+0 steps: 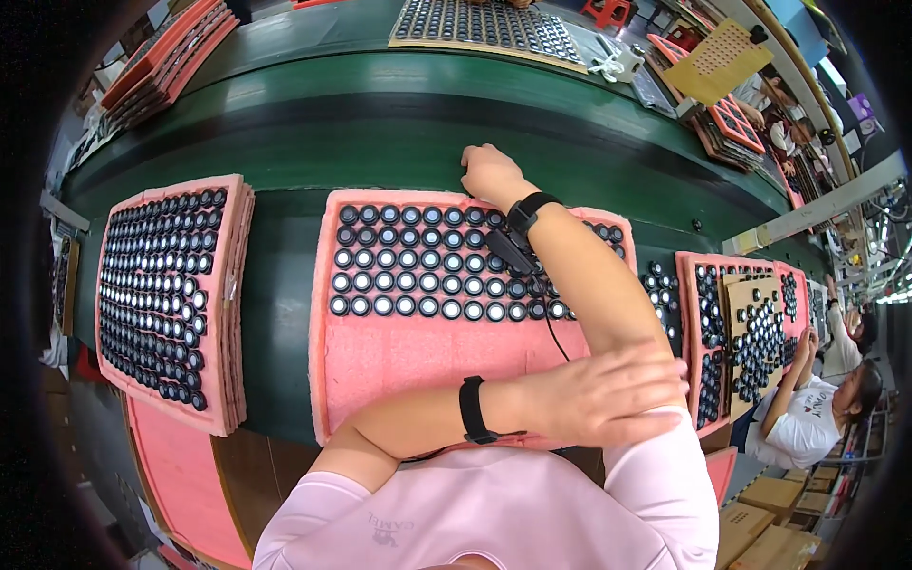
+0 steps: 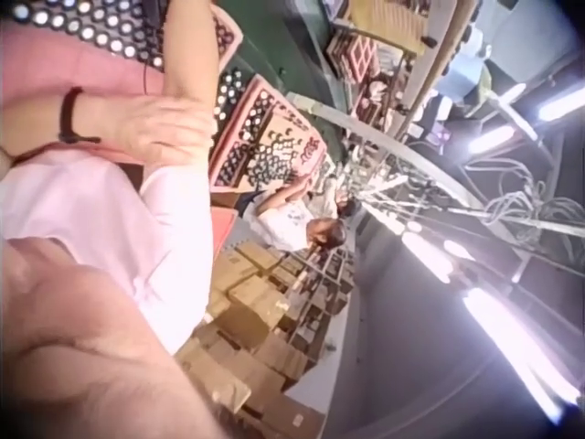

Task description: The person picks up two small black sensors, turns them over to view different sides, and touches them together before placing them back onto a pink foam tray and repeating the process.

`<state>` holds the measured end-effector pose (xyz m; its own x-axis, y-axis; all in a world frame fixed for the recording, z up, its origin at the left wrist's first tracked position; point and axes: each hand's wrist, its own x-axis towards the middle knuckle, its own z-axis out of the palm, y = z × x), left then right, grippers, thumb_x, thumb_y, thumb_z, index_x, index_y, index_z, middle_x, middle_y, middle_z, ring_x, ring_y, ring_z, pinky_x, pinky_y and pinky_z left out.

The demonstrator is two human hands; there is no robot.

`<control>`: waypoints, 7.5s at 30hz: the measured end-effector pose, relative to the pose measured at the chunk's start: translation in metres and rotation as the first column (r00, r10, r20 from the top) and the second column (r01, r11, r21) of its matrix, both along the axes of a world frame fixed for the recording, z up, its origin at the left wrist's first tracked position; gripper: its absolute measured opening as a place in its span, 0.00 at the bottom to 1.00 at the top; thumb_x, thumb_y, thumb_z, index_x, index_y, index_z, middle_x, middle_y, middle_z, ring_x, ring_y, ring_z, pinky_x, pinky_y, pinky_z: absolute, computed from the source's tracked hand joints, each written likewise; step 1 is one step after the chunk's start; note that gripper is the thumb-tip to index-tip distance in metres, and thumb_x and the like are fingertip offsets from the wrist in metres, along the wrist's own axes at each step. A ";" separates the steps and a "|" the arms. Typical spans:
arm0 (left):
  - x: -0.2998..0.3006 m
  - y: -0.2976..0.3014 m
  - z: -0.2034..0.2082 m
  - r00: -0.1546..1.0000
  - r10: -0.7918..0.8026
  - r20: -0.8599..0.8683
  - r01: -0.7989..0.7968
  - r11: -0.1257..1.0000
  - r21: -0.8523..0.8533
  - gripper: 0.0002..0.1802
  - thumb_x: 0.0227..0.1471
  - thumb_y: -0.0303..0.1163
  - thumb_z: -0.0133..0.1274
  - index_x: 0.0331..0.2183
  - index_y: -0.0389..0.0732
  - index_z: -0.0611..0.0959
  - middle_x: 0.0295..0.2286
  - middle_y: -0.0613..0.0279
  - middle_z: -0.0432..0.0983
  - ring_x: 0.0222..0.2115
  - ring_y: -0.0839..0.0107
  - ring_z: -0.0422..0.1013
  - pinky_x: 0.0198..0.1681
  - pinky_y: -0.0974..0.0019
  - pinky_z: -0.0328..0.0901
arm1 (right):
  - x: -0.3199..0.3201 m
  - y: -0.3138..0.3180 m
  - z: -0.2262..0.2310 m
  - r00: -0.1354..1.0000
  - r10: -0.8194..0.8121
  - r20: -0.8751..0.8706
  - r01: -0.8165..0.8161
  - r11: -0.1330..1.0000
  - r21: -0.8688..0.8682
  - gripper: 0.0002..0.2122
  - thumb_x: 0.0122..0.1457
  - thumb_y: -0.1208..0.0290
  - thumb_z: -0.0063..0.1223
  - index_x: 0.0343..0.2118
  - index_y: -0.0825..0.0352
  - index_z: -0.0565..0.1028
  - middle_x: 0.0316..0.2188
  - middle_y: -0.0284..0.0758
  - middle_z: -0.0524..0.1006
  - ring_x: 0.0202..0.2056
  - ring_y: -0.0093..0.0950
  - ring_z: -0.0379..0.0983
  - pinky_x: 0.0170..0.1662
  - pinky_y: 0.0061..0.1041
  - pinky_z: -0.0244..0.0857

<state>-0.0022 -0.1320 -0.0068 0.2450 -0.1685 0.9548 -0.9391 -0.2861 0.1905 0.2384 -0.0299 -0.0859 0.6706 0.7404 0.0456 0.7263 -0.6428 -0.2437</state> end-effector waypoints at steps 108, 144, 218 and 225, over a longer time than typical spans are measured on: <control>0.025 0.114 0.019 0.787 0.061 -0.614 -0.283 0.920 -0.271 0.25 0.37 0.17 0.61 0.43 0.36 0.79 0.42 0.54 0.76 0.44 0.61 0.71 0.50 0.61 0.65 | -0.131 -0.163 0.092 0.939 0.342 -0.045 -0.078 0.338 0.938 0.17 0.42 0.84 0.63 0.38 0.67 0.74 0.43 0.41 0.74 0.45 0.33 0.71 0.47 0.31 0.66; 0.025 0.113 0.024 0.787 0.162 -0.595 -0.284 0.952 -0.115 0.17 0.38 0.15 0.60 0.35 0.35 0.82 0.34 0.55 0.75 0.32 0.66 0.73 0.36 0.68 0.69 | -0.135 -0.164 0.091 0.900 0.388 -0.196 0.052 0.351 0.935 0.15 0.45 0.85 0.62 0.37 0.70 0.75 0.37 0.38 0.75 0.39 0.28 0.73 0.42 0.25 0.68; 0.025 0.106 0.015 0.783 0.004 -0.623 -0.221 0.937 -0.272 0.11 0.47 0.19 0.56 0.37 0.36 0.80 0.32 0.60 0.72 0.30 0.72 0.67 0.33 0.73 0.63 | -0.139 -0.163 0.091 0.931 0.342 -0.127 0.006 0.333 0.943 0.12 0.48 0.84 0.61 0.37 0.69 0.75 0.33 0.36 0.74 0.33 0.25 0.70 0.35 0.20 0.66; 0.007 0.113 0.041 0.791 -0.151 -0.593 -0.263 0.791 -0.552 0.15 0.47 0.20 0.57 0.40 0.34 0.80 0.33 0.58 0.72 0.33 0.71 0.69 0.39 0.71 0.66 | -0.148 -0.154 0.096 0.869 0.413 -0.273 0.143 0.318 0.937 0.12 0.49 0.85 0.59 0.37 0.70 0.75 0.34 0.37 0.73 0.35 0.27 0.72 0.41 0.21 0.70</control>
<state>0.0053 -0.0189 0.0340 0.7656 0.3957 0.5073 -0.5621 0.0279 0.8266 0.0903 -0.1838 0.0103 0.7100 0.4739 0.5209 0.4235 0.3037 -0.8535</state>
